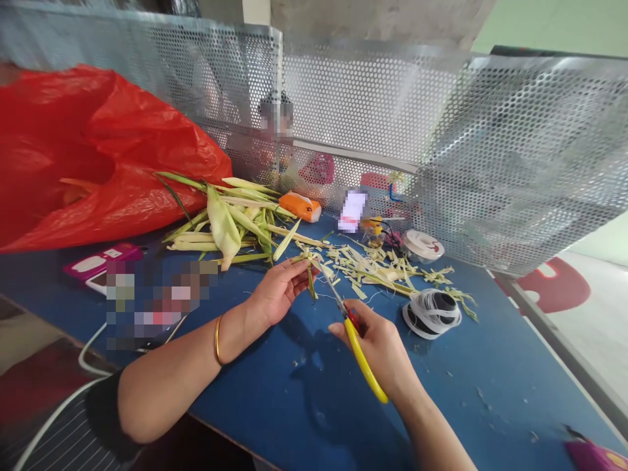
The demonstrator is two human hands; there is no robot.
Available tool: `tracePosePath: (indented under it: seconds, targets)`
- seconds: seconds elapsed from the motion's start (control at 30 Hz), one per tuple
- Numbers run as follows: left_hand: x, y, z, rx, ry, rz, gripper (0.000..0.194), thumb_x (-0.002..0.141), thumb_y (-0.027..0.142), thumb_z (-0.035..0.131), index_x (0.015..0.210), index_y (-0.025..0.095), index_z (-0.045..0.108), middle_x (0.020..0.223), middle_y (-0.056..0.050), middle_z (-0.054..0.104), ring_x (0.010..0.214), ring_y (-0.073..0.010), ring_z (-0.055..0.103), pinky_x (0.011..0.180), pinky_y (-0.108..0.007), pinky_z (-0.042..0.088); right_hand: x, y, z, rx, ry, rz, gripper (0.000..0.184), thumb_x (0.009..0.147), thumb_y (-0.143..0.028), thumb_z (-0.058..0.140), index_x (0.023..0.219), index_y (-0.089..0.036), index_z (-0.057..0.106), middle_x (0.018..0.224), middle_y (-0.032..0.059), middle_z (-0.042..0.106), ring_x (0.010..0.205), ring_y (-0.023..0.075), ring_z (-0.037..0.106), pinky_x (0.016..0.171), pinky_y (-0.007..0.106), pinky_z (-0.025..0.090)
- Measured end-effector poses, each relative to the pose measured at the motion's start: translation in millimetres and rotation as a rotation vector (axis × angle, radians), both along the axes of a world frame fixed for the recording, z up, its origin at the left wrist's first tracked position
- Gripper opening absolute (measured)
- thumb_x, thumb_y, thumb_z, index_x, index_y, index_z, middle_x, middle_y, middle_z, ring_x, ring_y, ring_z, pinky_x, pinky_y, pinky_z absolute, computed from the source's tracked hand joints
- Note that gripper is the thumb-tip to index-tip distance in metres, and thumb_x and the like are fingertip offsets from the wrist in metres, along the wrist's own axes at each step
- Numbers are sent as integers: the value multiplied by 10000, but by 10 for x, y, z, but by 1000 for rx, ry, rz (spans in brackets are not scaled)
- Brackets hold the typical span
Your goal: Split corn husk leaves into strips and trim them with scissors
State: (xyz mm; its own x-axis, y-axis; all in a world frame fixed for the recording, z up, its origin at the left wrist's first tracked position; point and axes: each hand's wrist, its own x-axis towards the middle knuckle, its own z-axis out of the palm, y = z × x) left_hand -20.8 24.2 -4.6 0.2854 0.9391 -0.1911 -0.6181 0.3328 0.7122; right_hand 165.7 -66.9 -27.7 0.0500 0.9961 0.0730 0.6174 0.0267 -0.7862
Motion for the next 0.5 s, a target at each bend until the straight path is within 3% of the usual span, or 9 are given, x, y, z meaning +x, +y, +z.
tracePosePath:
  seconds: [0.2,0.5]
  targets:
    - [15,0,-23,-28,-35,10,115,756,169,754,823,132,668,779,-24,703,723,-108,673,682,-210,511,-17,-15,13,23,-131,12,487,775,-545,662,1139,-222,640,617,-43,510,556,135,431,520,241,372]
    - [37,-19,-40,-44,-59,12,145,752,159,760,842,136,649,813,-20,701,744,-118,680,707,-228,517,-58,-23,25,46,-110,0,511,770,-578,655,1136,-221,650,606,-35,529,553,142,449,519,241,381]
